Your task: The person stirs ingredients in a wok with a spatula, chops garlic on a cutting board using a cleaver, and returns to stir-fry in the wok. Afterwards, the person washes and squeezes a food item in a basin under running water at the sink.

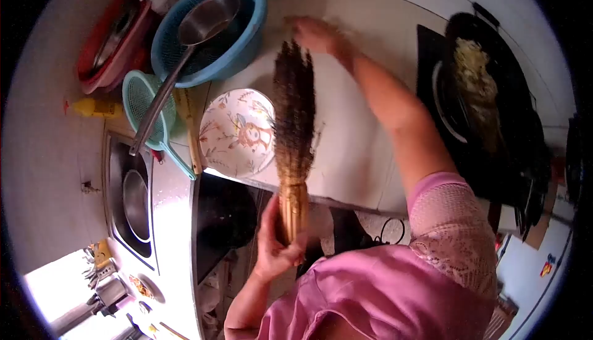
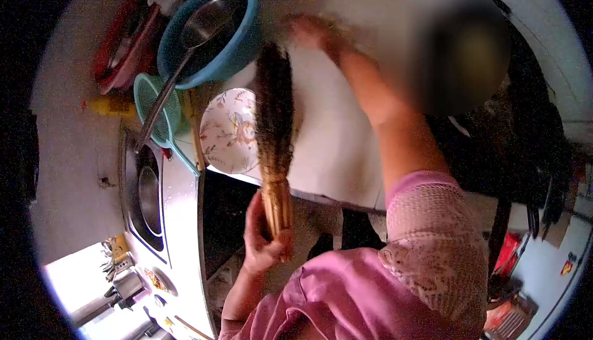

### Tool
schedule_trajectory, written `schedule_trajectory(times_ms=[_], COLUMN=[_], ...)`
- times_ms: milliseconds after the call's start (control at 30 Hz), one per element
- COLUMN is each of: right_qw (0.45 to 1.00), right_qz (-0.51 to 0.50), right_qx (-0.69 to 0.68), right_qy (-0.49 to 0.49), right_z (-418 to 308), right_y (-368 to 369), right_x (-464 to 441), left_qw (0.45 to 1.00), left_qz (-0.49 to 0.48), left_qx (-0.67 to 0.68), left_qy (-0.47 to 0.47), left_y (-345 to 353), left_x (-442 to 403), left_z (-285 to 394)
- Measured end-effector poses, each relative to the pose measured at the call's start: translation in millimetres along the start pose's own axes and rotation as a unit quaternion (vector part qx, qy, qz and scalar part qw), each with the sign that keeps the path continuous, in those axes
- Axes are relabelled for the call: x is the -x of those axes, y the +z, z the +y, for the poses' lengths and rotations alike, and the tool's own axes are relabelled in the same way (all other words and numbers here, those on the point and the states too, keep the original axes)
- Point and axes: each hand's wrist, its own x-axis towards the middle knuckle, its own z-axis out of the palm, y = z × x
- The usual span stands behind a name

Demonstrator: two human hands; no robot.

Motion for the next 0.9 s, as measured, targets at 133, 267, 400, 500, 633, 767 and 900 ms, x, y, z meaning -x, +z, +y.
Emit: schedule_trajectory(times_ms=[133,267,400,500,633,767,900], right_qw=[0.994,0.998,0.999,0.990,0.948,0.909,0.845], right_qz=[-0.080,-0.010,0.034,0.059,0.160,0.235,0.253], right_qx=[-0.025,0.013,0.019,0.087,0.214,0.273,0.404], right_qy=[-0.076,-0.056,0.006,0.094,0.171,0.210,0.243], right_z=[-138,-235,-271,-239,-176,-129,-106], right_y=[-10,-7,-34,-35,-126,-124,-170], right_x=[102,238,338,368,348,395,503], left_qw=[0.987,0.990,0.973,0.939,0.845,0.719,0.835], left_qz=[0.015,-0.049,-0.050,-0.047,0.018,0.106,0.120], left_qx=[-0.105,-0.066,-0.128,-0.205,-0.402,-0.568,-0.411], left_qy=[0.117,0.117,0.185,0.272,0.353,0.386,0.346], left_y=[-14,-12,3,2,17,18,33], left_x=[6,-24,-60,-103,-133,-140,-68], left_z=[0,-13,-39,-64,-70,-77,-70])
